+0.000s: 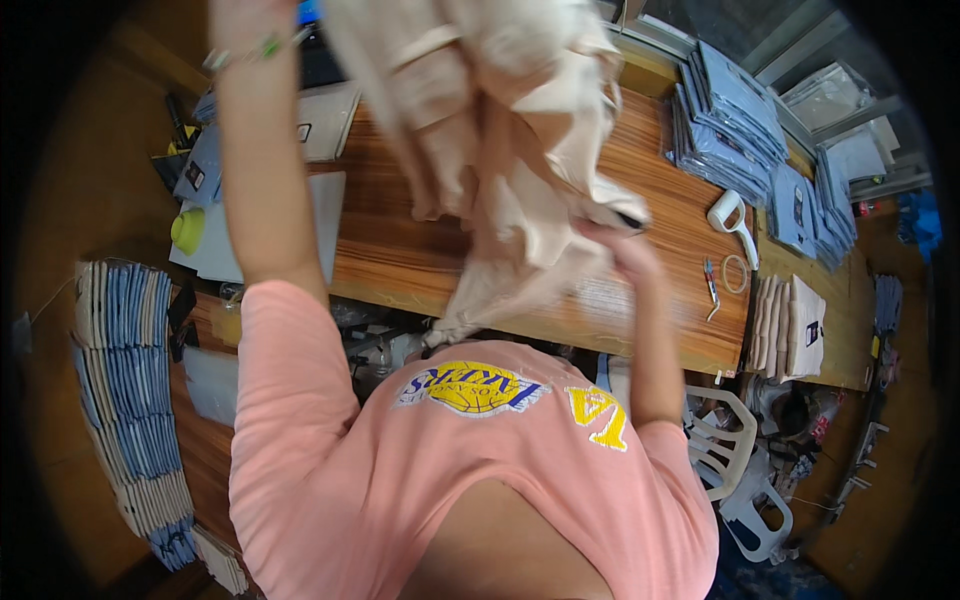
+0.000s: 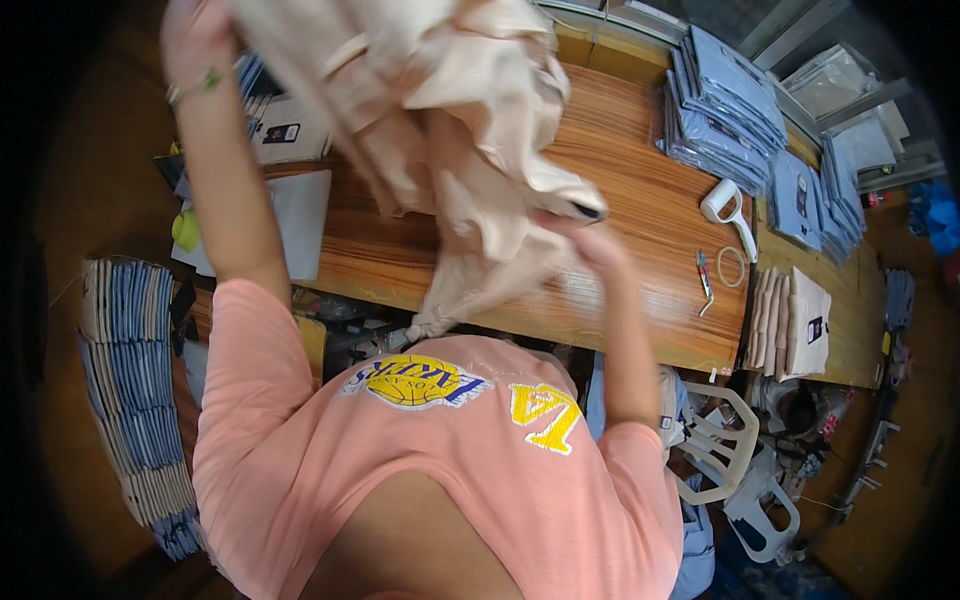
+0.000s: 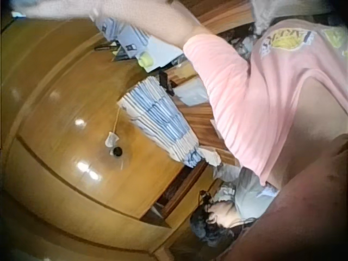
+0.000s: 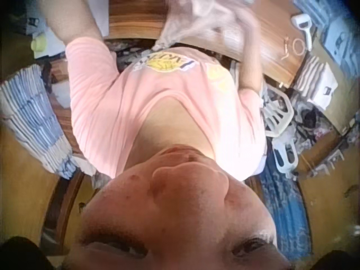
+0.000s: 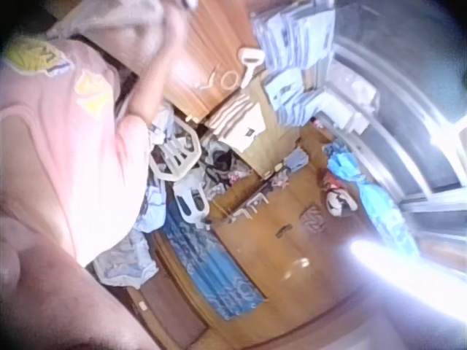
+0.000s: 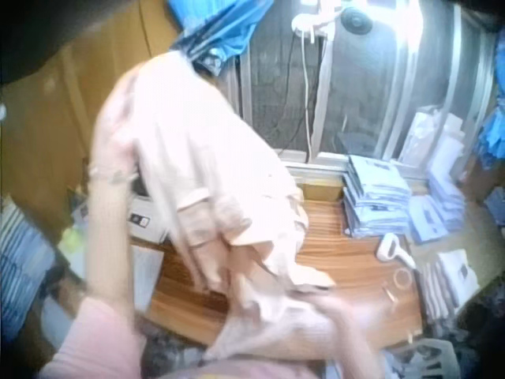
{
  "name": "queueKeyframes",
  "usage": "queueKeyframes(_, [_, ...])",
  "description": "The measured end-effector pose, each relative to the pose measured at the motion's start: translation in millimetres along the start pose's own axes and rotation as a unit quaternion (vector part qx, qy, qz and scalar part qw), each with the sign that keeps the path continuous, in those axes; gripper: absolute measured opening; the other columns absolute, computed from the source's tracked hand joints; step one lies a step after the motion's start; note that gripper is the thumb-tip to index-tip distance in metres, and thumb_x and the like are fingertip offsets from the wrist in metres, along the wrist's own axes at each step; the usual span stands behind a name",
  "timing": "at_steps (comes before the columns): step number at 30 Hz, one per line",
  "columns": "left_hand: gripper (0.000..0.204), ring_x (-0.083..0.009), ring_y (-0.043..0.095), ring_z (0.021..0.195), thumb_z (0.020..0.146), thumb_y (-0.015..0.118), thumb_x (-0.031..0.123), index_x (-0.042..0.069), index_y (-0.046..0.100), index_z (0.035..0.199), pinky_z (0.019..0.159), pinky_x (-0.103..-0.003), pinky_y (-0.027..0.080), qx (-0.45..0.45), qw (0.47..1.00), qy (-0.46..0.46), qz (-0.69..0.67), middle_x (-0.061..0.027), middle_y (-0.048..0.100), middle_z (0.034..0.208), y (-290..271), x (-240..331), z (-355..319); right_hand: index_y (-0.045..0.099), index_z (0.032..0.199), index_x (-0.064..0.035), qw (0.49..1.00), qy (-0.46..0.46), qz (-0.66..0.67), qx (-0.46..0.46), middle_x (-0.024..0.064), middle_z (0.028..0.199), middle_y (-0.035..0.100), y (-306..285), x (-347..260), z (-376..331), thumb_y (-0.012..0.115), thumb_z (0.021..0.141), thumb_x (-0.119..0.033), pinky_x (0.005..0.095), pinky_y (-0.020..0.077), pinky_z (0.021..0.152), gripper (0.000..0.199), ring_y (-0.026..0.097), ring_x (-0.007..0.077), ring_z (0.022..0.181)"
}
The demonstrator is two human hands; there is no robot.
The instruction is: The person folds a beige long-sleeved shirt on a wooden table, buttons it, and places it into a clear plastic bag. They then add a cardboard insert and seal the package before stacking it with other similar packages.
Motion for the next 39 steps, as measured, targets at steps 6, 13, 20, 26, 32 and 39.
queueKeyframes(6, [0.027,-0.0216,0.054,0.104,0.091,0.048,0.021,0.001,0.056,0.107,0.095,-0.035,0.041,-0.013,0.961,-0.243,-0.131,-0.0107,0.059,0.110,-137.2,65.9,-66.6,0.062,0.099,-0.0023,0.988,-0.131,-0.059,0.051,0.0058,0.090,0.064,-148.4,-144.7,-4.3,0.051,0.082,-0.013,0.0289,0.0493,0.072,0.023,0.060,0.0135,0.080])
queueKeyframes(13, [0.035,-0.0277,0.048,0.114,0.092,0.039,0.018,-0.006,0.048,0.117,0.102,-0.038,0.035,0.417,0.852,-0.318,0.001,-0.0179,0.052,0.121,-219.5,-93.1,-260.9,0.064,0.093,-0.0114,0.790,-0.257,-0.504,0.238,0.0141,0.080,0.063,-139.0,-61.6,88.9,0.058,0.077,-0.016,0.0392,0.0463,0.064,0.018,0.060,0.0316,0.075])
queueKeyframes(20, [0.048,-0.0270,0.042,0.121,0.092,0.042,0.031,-0.001,0.039,0.128,0.103,-0.039,0.031,0.407,0.775,-0.412,-0.252,-0.0150,0.045,0.130,-172.0,-127.5,-364.4,0.062,0.077,-0.0009,0.895,-0.004,-0.356,0.270,0.0146,0.073,0.063,-80.4,116.5,51.8,0.061,0.080,-0.038,0.0366,0.0450,0.062,0.037,0.060,0.0266,0.071])
queueKeyframes(26, [0.052,-0.0275,0.046,0.117,0.090,0.048,0.035,-0.003,0.042,0.125,0.102,-0.039,0.033,0.377,0.843,-0.369,-0.107,-0.0155,0.049,0.126,-160.8,-127.3,-318.0,0.056,0.097,-0.0056,0.956,-0.024,-0.197,0.217,0.0111,0.080,0.064,-82.8,129.8,82.9,0.053,0.087,-0.033,0.0367,0.0476,0.066,0.029,0.062,0.0265,0.076])
queueKeyframes(32, [0.044,-0.0224,0.055,0.103,0.085,0.059,0.023,-0.005,0.049,0.117,0.089,-0.032,0.043,0.349,0.836,-0.361,0.222,-0.0144,0.057,0.114,-209.6,-85.9,-310.0,0.052,0.090,-0.0098,0.894,0.011,0.381,0.235,0.0057,0.076,0.060,-81.6,103.5,60.8,0.049,0.092,-0.025,0.0295,0.0488,0.060,0.015,0.061,0.0174,0.072])
queueKeyframes(39, [0.039,-0.0194,0.057,0.098,0.085,0.061,0.018,-0.005,0.052,0.113,0.082,-0.028,0.046,0.305,0.821,-0.344,0.337,-0.0133,0.058,0.109,-211.8,-88.9,-307.4,0.051,0.077,-0.0085,0.963,0.138,0.214,0.089,0.0035,0.070,0.057,-58.2,127.1,96.4,0.060,0.084,-0.022,0.0270,0.0430,0.047,0.018,0.054,0.0135,0.052])
Point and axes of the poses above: each hand's wrist, its own z-axis towards the middle knuckle, its own y-axis out of the palm, x = y × z, the point moved 3 cm from there along z, towards the middle knuckle
